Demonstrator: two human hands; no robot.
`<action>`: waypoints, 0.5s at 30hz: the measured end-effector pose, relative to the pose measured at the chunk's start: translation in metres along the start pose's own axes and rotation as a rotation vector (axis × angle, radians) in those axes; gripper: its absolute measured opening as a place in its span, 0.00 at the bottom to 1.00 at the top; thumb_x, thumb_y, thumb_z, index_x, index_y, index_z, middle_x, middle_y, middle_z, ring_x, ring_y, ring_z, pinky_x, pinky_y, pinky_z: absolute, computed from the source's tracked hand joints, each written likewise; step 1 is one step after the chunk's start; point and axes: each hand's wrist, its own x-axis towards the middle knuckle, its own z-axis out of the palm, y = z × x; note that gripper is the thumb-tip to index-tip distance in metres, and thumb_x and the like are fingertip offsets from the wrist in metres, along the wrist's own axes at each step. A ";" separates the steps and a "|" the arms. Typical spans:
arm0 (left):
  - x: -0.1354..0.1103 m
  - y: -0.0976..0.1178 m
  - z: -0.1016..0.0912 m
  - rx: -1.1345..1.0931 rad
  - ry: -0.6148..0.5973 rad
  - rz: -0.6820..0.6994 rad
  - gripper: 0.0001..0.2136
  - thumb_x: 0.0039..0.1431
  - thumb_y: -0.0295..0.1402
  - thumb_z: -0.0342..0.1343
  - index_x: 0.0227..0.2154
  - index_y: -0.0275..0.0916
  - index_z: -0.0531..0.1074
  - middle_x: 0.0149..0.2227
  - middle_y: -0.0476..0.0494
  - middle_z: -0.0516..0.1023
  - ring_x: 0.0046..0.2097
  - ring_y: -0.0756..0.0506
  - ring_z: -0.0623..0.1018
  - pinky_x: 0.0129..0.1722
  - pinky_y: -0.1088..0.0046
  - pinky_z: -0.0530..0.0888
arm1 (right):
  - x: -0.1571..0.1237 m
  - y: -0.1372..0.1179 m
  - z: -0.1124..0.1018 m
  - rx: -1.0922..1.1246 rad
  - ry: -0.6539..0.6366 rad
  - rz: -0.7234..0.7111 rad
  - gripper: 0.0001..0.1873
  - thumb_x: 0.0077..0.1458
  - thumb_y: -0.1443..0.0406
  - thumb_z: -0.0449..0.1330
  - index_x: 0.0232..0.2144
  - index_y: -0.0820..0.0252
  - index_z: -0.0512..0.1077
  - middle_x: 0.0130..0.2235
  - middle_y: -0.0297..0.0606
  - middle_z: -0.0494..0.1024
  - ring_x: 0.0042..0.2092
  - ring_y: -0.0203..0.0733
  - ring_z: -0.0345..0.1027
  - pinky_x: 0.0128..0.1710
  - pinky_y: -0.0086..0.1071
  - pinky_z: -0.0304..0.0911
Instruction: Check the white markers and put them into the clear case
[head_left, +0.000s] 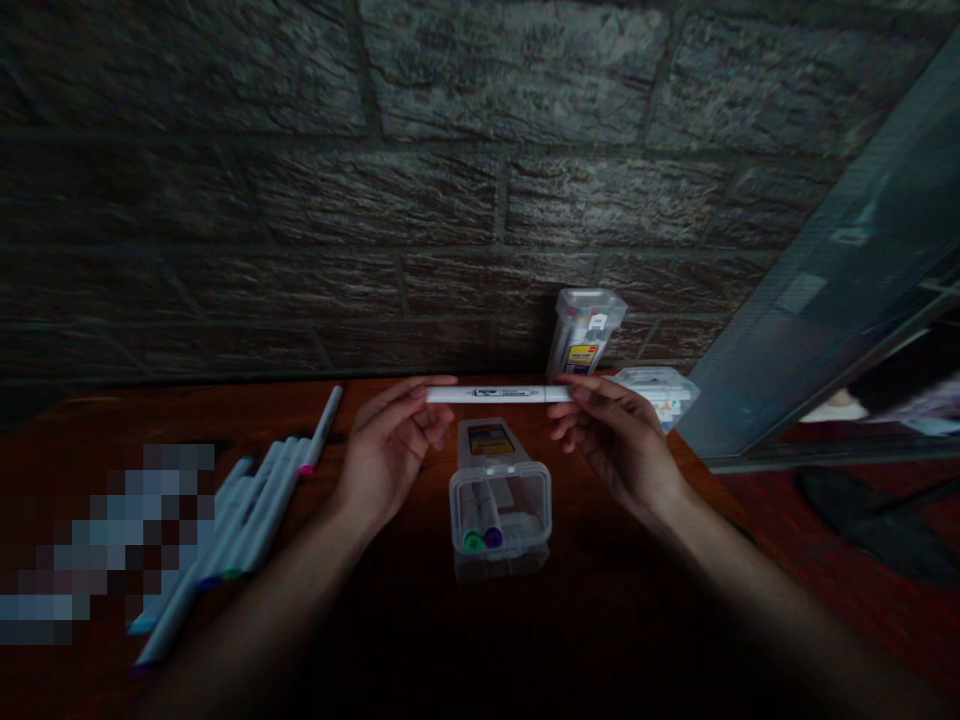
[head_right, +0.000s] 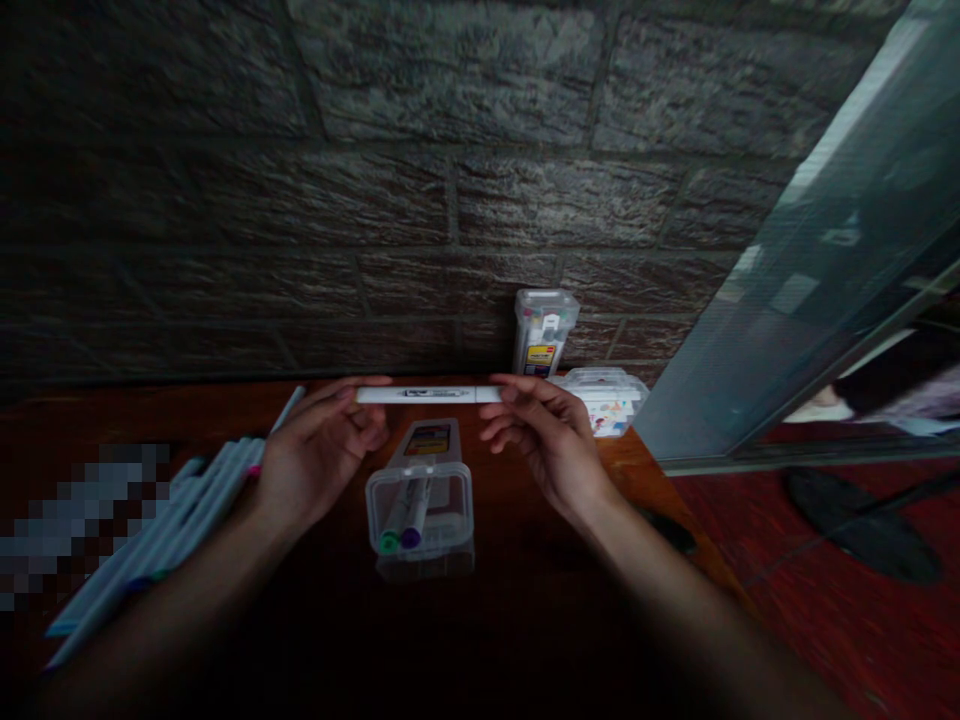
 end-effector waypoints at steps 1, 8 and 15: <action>0.000 0.000 0.000 0.003 -0.002 0.001 0.10 0.55 0.30 0.61 0.37 0.34 0.85 0.25 0.42 0.78 0.26 0.50 0.72 0.24 0.75 0.68 | 0.000 0.000 0.000 -0.005 0.002 0.000 0.09 0.55 0.64 0.70 0.40 0.59 0.82 0.32 0.40 0.86 0.28 0.38 0.79 0.25 0.27 0.73; 0.000 0.000 0.001 0.006 -0.003 0.011 0.09 0.55 0.30 0.62 0.36 0.34 0.85 0.25 0.43 0.77 0.26 0.50 0.72 0.24 0.76 0.69 | 0.000 -0.001 0.001 -0.015 -0.003 -0.016 0.10 0.54 0.63 0.72 0.38 0.59 0.82 0.31 0.39 0.86 0.27 0.37 0.79 0.24 0.26 0.73; 0.000 -0.003 0.001 0.036 0.024 0.019 0.09 0.55 0.33 0.66 0.37 0.34 0.85 0.24 0.44 0.78 0.25 0.52 0.72 0.23 0.78 0.68 | 0.001 0.000 0.003 -0.002 0.015 -0.016 0.13 0.51 0.57 0.75 0.33 0.60 0.82 0.30 0.39 0.86 0.25 0.35 0.77 0.23 0.24 0.72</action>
